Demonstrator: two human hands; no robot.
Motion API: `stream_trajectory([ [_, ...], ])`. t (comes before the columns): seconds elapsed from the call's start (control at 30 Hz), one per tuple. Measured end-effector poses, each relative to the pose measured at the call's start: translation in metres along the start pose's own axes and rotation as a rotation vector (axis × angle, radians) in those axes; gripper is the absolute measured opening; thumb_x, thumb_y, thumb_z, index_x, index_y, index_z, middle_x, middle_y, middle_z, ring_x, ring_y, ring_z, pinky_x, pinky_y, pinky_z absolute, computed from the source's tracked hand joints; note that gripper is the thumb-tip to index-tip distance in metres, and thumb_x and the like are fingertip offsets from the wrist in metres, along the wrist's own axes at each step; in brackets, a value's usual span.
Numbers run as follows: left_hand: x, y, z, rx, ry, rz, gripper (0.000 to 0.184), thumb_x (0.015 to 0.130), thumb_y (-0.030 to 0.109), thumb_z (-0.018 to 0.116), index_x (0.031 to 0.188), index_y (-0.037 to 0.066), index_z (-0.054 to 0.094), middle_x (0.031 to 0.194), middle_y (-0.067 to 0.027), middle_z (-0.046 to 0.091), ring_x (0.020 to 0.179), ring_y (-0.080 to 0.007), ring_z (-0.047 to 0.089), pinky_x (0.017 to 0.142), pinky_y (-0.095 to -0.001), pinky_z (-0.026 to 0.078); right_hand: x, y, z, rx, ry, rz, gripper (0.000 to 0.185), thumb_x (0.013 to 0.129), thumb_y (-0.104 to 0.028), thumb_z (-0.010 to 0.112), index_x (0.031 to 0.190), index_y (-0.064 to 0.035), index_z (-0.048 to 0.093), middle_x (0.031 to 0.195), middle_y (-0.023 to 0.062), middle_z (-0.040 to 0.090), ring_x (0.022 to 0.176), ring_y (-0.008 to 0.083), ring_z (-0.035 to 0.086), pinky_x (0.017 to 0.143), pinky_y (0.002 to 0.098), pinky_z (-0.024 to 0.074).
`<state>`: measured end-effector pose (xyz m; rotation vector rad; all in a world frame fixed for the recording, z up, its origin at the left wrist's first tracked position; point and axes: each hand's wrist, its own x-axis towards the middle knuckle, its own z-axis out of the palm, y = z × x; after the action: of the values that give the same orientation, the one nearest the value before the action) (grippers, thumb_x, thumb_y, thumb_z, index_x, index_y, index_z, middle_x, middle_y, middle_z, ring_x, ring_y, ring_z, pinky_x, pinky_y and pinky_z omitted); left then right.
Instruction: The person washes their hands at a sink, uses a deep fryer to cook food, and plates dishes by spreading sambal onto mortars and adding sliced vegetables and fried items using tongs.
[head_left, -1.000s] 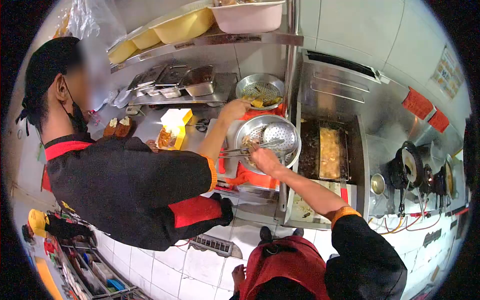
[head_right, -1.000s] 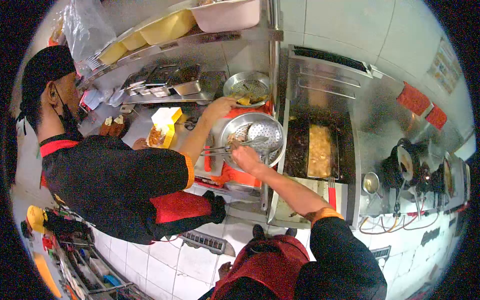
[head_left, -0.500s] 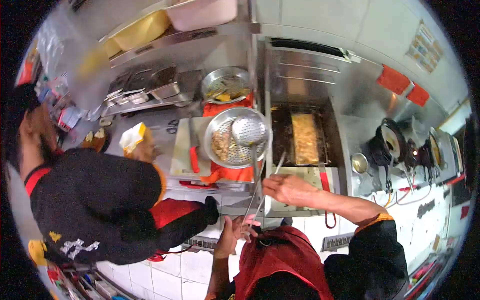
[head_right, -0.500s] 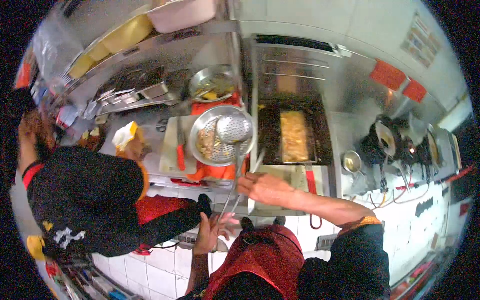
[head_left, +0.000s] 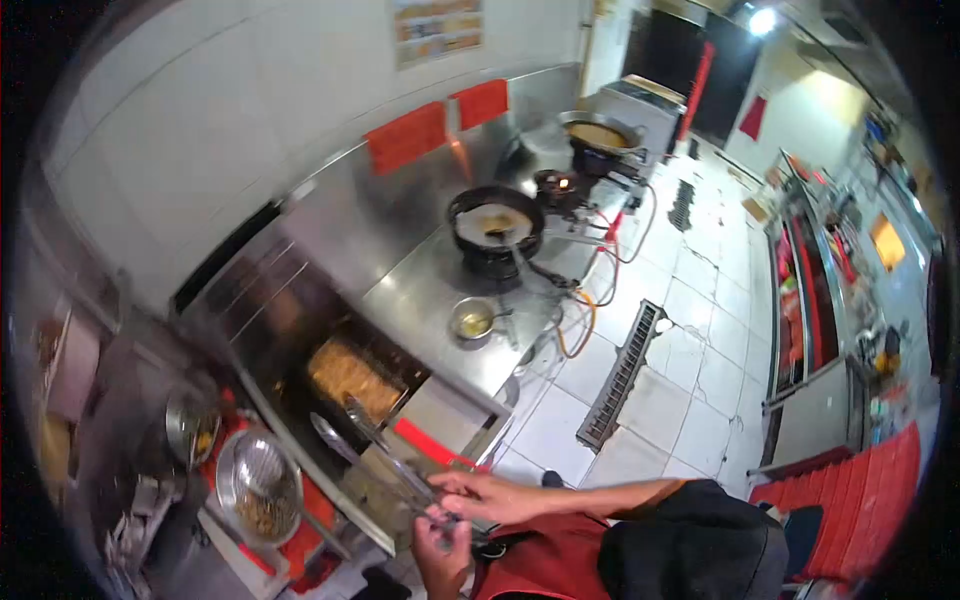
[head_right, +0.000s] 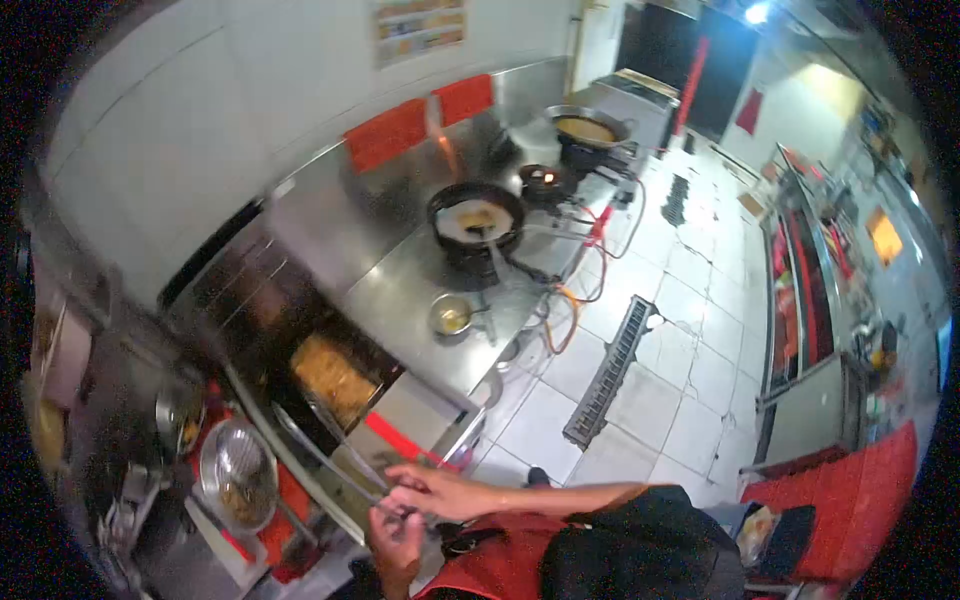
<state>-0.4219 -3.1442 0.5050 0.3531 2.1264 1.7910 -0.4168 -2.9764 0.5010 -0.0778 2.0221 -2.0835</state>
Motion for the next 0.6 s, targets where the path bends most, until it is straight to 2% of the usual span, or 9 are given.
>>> stream_trajectory([
  [0.1,0.034,-0.013,0.073,0.666,-0.101,0.676,0.048,0.063,0.023,0.074,0.101,0.006,0.051,0.099,-0.013,0.05,0.098,-0.0329,0.05,0.083,-0.0459,0.039,-0.057,0.017,-0.039,-0.086,0.249,-0.09,0.052,0.096,-0.039,0.05,0.13,-0.0026,0.038,0.1,0.0088,0.058,0.096,0.0193,0.057,0.087,0.0327,0.0459],
  [0.13,0.038,-0.012,0.111,0.636,-0.095,0.639,0.051,0.058,0.03,0.075,0.098,0.007,0.051,0.1,-0.0132,0.05,0.102,-0.0362,0.047,0.084,-0.0498,0.036,-0.077,0.007,-0.059,0.108,0.323,0.079,0.049,0.096,-0.039,0.051,0.127,-0.0033,0.04,0.096,0.0079,0.057,0.092,0.0178,0.057,0.082,0.0319,0.0471],
  [0.2,0.051,0.003,0.172,0.731,-0.338,0.695,0.05,0.074,0.03,0.072,0.109,0.001,0.05,0.109,-0.0183,0.052,0.099,-0.0318,0.052,0.083,-0.0456,0.043,-0.113,0.022,-0.11,0.216,0.488,0.322,0.043,0.093,-0.037,0.056,0.12,-0.0055,0.045,0.088,0.0064,0.055,0.075,0.0121,0.056,0.065,0.0282,0.0492],
  [0.23,0.052,0.011,0.206,0.776,-0.451,0.712,0.05,0.082,0.03,0.07,0.115,-0.002,0.05,0.113,-0.0208,0.054,0.097,-0.0296,0.055,0.082,-0.0434,0.047,-0.131,0.06,-0.14,0.159,0.622,0.225,0.04,0.093,-0.035,0.057,0.117,-0.005,0.047,0.087,0.0064,0.056,0.069,0.0105,0.054,0.059,0.0268,0.0472],
  [0.3,0.067,-0.008,0.273,0.577,-0.701,0.54,0.066,0.075,0.042,0.074,0.121,0.001,0.051,0.126,-0.021,0.045,0.116,-0.0368,0.043,0.096,-0.0477,0.038,-0.159,0.127,-0.191,0.059,0.878,0.02,0.034,0.093,-0.032,0.058,0.111,-0.0041,0.049,0.086,0.0062,0.057,0.058,0.0072,0.05,0.046,0.024,0.0431],
  [0.4,0.093,-0.001,0.358,0.391,-0.997,0.531,0.069,0.078,0.043,0.071,0.129,0.004,0.048,0.125,-0.0168,0.051,0.114,-0.034,0.05,0.095,-0.0409,0.042,-0.238,0.1,-0.276,0.348,0.98,0.351,0.029,0.089,-0.026,0.063,0.103,-0.0034,0.051,0.078,0.0037,0.059,0.055,0.0076,0.048,0.044,0.0236,0.0383],
  [0.5,0.12,-0.009,0.414,0.429,-1.092,0.141,0.061,0.082,0.039,0.069,0.13,0.007,0.049,0.121,-0.0164,0.055,0.108,-0.0306,0.058,0.092,-0.0397,0.046,-0.283,0.127,-0.373,0.333,1.153,0.329,0.025,0.086,-0.019,0.064,0.102,-0.0041,0.051,0.071,0.0015,0.056,0.054,0.0082,0.048,0.043,0.0239,0.0362],
  [0.53,0.134,-0.034,0.428,0.521,-1.016,0.324,0.057,0.082,0.039,0.068,0.127,0.006,0.051,0.118,-0.0158,0.057,0.099,-0.0284,0.063,0.085,-0.0385,0.049,-0.291,0.138,-0.408,0.297,1.211,0.31,0.022,0.085,-0.015,0.062,0.101,-0.0042,0.052,0.069,0.0013,0.054,0.054,0.0088,0.048,0.044,0.0246,0.0363],
  [0.6,0.158,-0.06,0.458,0.56,-0.937,0.221,0.052,0.083,0.038,0.067,0.122,0.006,0.056,0.116,-0.0159,0.058,0.097,-0.0309,0.062,0.081,-0.0377,0.05,-0.307,0.149,-0.477,0.261,1.243,0.313,0.018,0.083,-0.008,0.06,0.098,-0.0041,0.052,0.067,0.0014,0.053,0.052,0.0096,0.047,0.043,0.0254,0.0358],
])
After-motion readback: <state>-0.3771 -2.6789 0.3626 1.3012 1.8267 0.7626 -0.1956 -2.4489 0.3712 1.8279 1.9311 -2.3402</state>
